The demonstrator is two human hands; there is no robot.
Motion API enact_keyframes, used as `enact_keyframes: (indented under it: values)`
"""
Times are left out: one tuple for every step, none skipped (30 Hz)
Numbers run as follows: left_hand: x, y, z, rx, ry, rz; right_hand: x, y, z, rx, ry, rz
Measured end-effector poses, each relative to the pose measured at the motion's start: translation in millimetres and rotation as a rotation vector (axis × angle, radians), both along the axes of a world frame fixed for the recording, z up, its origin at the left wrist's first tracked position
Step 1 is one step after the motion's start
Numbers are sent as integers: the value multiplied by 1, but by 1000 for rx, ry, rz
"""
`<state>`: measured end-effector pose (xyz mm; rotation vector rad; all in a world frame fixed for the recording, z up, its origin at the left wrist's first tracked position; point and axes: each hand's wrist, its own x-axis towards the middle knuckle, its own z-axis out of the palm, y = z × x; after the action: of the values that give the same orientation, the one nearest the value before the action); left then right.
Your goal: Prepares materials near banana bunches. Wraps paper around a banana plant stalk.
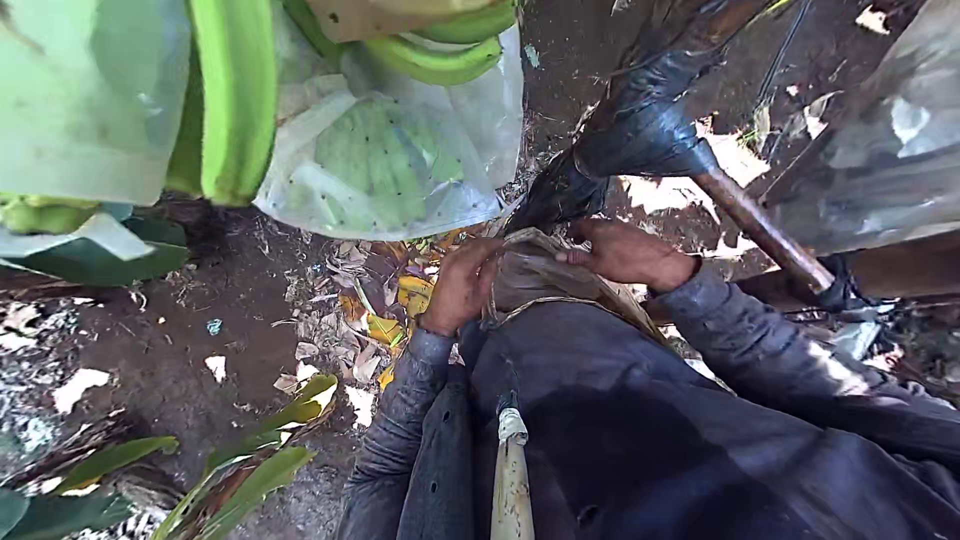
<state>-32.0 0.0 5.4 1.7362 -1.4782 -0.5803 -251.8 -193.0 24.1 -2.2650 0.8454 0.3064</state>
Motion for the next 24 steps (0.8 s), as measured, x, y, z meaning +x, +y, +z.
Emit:
enact_keyframes:
  values:
    - [-5,-8,2,48,-11,-41,-7,6,-23,-40,120,-4]
    - [-10,-17,3,99,-15,-93,-12,10,-43,-65,192,-14]
    - [-16,-29,1,146,-21,-148,-14,11,-56,-60,227,-28]
    - [-20,-39,-3,191,-40,-212,-15,11,-63,-55,230,-37]
    - [-25,-49,-8,238,-63,-279,-15,11,-66,-58,206,-47]
    - [-31,-56,-17,276,-93,-347,-15,11,-64,-57,170,-50]
    - [-36,-61,-26,312,-127,-406,-15,11,-61,-59,125,-38]
    - [-43,-64,-33,327,-159,-446,-15,10,-56,-46,80,-26]
    - [-49,-65,-37,349,-194,-476,-15,11,-50,-35,39,-14]
    - [-56,-64,-36,375,-242,-490,-14,11,-41,-20,2,-6]
    - [-63,-62,-31,419,-300,-491,-13,10,-32,-2,-45,-2]
    - [-69,-59,-25,488,-359,-484,-11,8,-23,22,-84,3]
    - [-76,-56,-20,548,-391,-468,-9,5,-15,49,-99,15]
    - [-81,-53,-20,588,-386,-445,-8,3,-5,68,-123,25]
    - [-83,-51,-23,606,-356,-418,-6,2,7,85,-150,38]
    - [-82,-49,-28,633,-297,-397,-5,0,17,98,-175,50]
    - [-79,-47,-33,655,-226,-384,-3,-1,25,102,-198,64]
    - [-75,-45,-35,676,-153,-375,-1,-3,31,100,-206,80]
    - [-71,-43,-37,663,-133,-357,2,-4,33,87,-199,99]
    - [-67,-41,-38,638,-117,-346,5,-4,34,78,-191,115]
    - [-65,-38,-41,605,-109,-323,8,-4,34,73,-175,130]
    - [-62,-35,-43,582,-102,-295,10,-4,33,72,-153,144]
    - [-60,-33,-46,567,-107,-267,12,-3,31,73,-137,152]
    - [-58,-33,-48,554,-133,-249,13,-3,29,76,-133,157]
